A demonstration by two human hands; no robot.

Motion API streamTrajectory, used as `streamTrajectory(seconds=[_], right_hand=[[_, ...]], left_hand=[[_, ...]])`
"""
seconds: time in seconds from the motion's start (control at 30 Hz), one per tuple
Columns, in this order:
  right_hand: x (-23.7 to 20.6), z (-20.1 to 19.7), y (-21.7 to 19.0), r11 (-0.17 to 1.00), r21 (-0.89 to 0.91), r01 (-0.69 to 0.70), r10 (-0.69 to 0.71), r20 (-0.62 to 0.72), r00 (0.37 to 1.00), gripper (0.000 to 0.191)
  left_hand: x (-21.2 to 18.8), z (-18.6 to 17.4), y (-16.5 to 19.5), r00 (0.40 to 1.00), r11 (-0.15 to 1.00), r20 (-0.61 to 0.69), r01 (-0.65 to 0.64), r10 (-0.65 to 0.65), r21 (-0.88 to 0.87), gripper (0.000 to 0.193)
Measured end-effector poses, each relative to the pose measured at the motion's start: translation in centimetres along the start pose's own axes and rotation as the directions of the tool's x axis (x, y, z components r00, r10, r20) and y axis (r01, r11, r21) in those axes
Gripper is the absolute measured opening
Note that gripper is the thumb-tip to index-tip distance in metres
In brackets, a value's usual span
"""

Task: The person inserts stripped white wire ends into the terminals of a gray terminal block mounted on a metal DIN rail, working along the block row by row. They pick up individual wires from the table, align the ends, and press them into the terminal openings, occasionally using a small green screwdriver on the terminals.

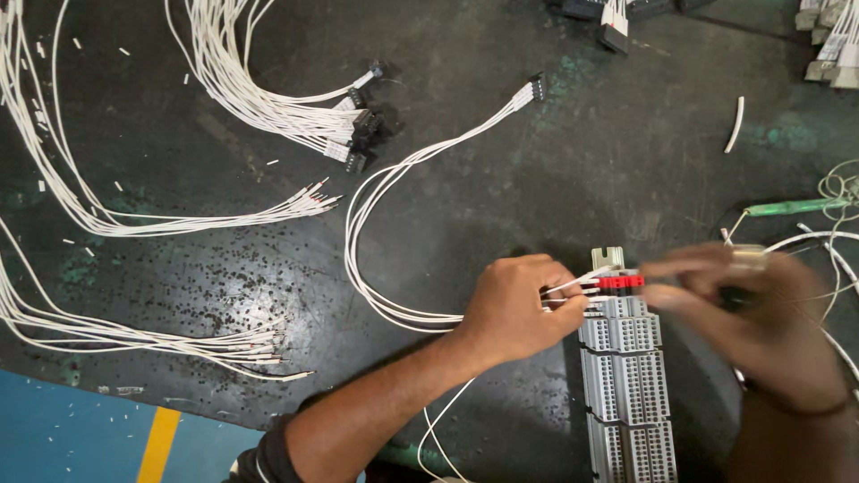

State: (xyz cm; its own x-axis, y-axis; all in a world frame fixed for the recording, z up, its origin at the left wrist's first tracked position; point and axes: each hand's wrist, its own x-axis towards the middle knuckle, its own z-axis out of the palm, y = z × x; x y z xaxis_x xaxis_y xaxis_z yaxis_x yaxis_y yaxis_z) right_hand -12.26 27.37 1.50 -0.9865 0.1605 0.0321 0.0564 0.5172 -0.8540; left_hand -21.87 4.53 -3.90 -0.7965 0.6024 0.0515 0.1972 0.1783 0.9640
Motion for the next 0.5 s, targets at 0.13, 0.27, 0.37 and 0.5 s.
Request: streamTrajectory(seconds=[0.13, 0.27, 0.37, 0.5], right_hand=[[-1.5, -0.2, 0.4, 0.604, 0.759, 0.244, -0.195, -0.157, 0.968, 0.024], [-2.0, 0.1, 1.8, 0.492, 0.850, 0.190, -0.075, -0.176, 0.981, 0.028], [-2.2, 0.5, 1.9, 0.453, 0.878, 0.154, -0.085, -0.129, 0.988, 0.030], [-2.0, 1.0, 0.8, 0.490, 0.859, 0.144, -0.106, -0.106, 0.989, 0.023]], left_hand=[[0.0, 0.4, -0.3, 0.998, 0.993, 0.003, 0.056, -0.057, 0.105, 0.012], [0.1, 0.4, -0.4, 0.998, 0.987, 0.013, 0.064, -0.067, 0.146, 0.013], [0.1, 0.4, -0.3, 0.993, 0.983, 0.057, 0.096, -0.106, 0.158, 0.013], [0.0, 0.6, -0.2, 0.997, 0.979, 0.046, 0.056, -0.066, 0.194, 0.016]])
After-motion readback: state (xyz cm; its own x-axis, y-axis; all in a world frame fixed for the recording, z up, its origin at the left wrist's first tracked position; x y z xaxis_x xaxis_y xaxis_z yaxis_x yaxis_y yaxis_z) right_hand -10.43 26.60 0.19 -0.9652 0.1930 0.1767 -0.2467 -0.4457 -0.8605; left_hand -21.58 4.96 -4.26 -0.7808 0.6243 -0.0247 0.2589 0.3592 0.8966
